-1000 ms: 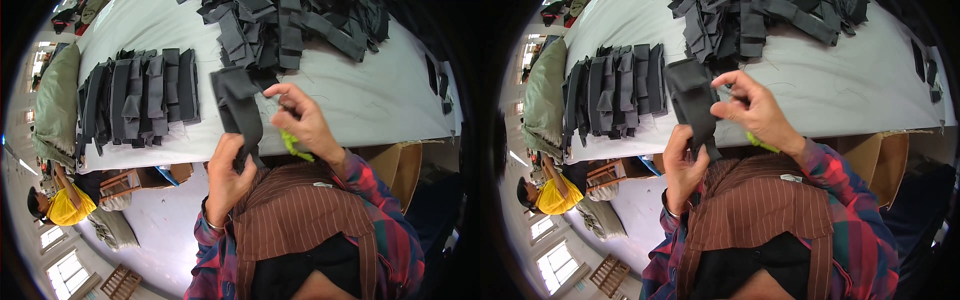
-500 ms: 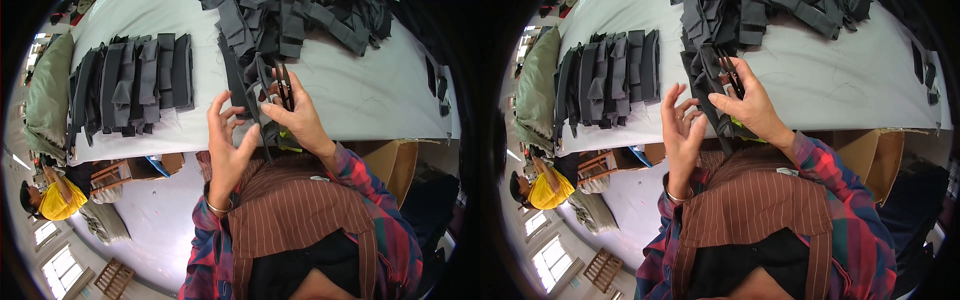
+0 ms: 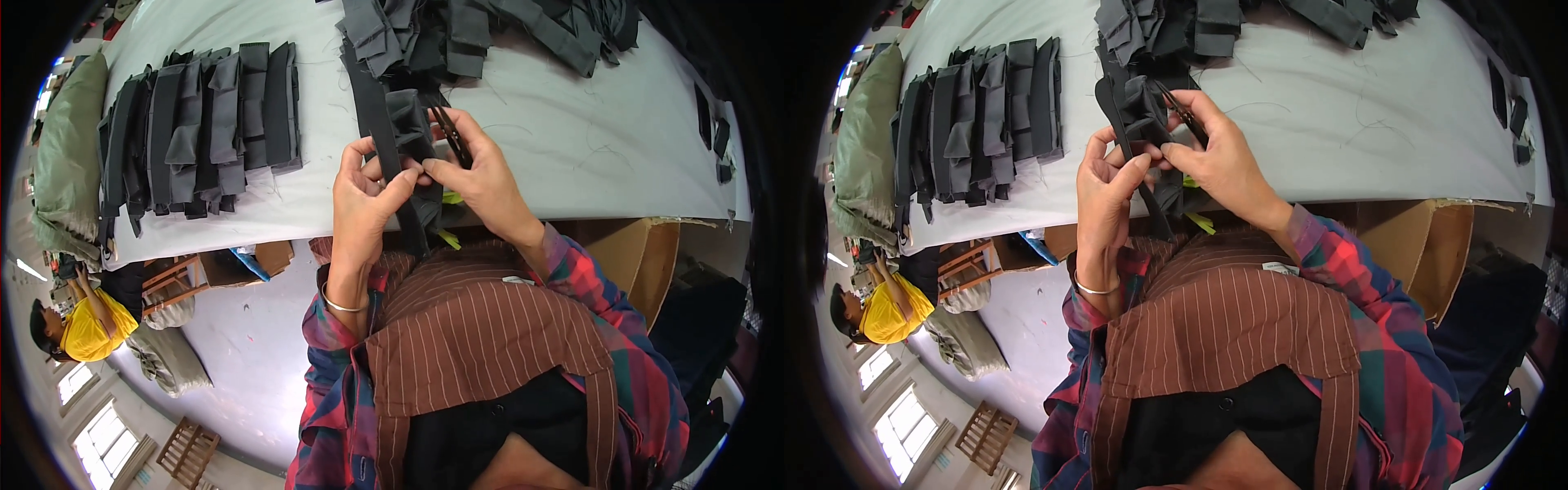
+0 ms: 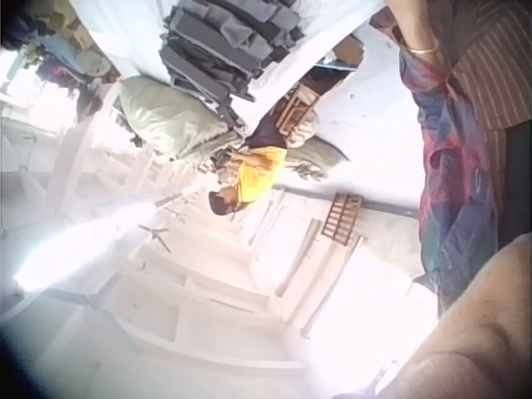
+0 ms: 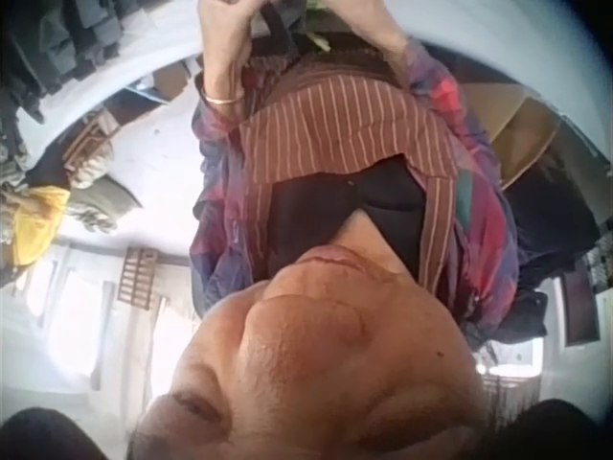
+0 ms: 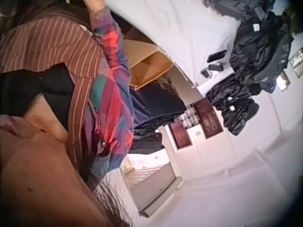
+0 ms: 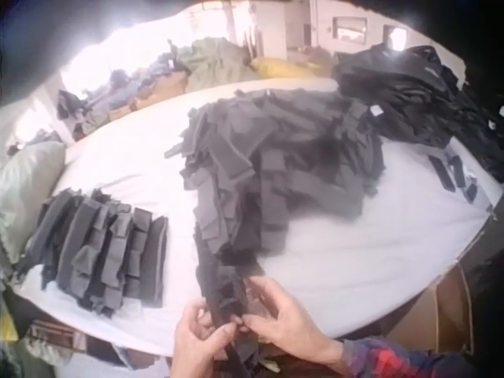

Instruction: Trim excess material and threads from black fabric components using a hand-held clipper.

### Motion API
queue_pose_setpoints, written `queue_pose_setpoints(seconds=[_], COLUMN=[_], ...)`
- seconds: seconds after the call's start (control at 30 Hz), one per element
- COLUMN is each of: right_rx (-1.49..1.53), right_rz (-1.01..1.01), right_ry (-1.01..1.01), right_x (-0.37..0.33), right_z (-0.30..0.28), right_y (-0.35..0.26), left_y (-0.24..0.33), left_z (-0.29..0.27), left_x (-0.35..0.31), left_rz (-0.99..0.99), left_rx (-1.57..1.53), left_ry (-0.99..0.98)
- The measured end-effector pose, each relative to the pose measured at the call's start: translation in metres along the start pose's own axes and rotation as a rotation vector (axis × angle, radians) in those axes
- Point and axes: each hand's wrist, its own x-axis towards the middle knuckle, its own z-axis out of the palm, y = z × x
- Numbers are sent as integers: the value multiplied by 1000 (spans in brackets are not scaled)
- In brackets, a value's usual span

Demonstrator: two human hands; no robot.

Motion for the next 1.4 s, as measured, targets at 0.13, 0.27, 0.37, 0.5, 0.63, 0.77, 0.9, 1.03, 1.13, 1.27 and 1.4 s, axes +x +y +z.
queue_pose_setpoints(seconds=[0.13,0.27,0.37,0.5,0.63,0.77,0.9,1.03,1.13,1.27,1.4], right_rx=[-296,-603,-782,-833,-1056,-1288,-1346,-1355,-1392,-1431,-1437], right_rz=[-97,-151,-342,-472,-431,-556,-610,-705,-747,-828,-825], right_ry=[65,215,374,376,15,-186,-211,-261,-312,-391,-467], right_x=[5,0,-5,-7,-16,-16,-10,-5,-1,6,12], right_z=[-29,-48,-69,-92,-73,-64,-64,-64,-66,-64,-62], right_y=[-8,-39,-51,-75,-61,-30,-21,-21,-22,-26,-34], left_y=[-1,-2,-8,-10,-18,-17,-18,-17,-17,-18,-20], left_z=[0,4,5,9,9,13,14,13,14,13,12], left_x=[5,6,6,6,4,5,5,5,4,5,5], left_rz=[-34,-19,-7,-19,28,27,16,28,32,39,51], left_rx=[-22,-23,48,66,187,161,151,189,196,195,202], left_ry=[17,26,9,-29,-68,-51,-57,-58,-55,-59,-68])
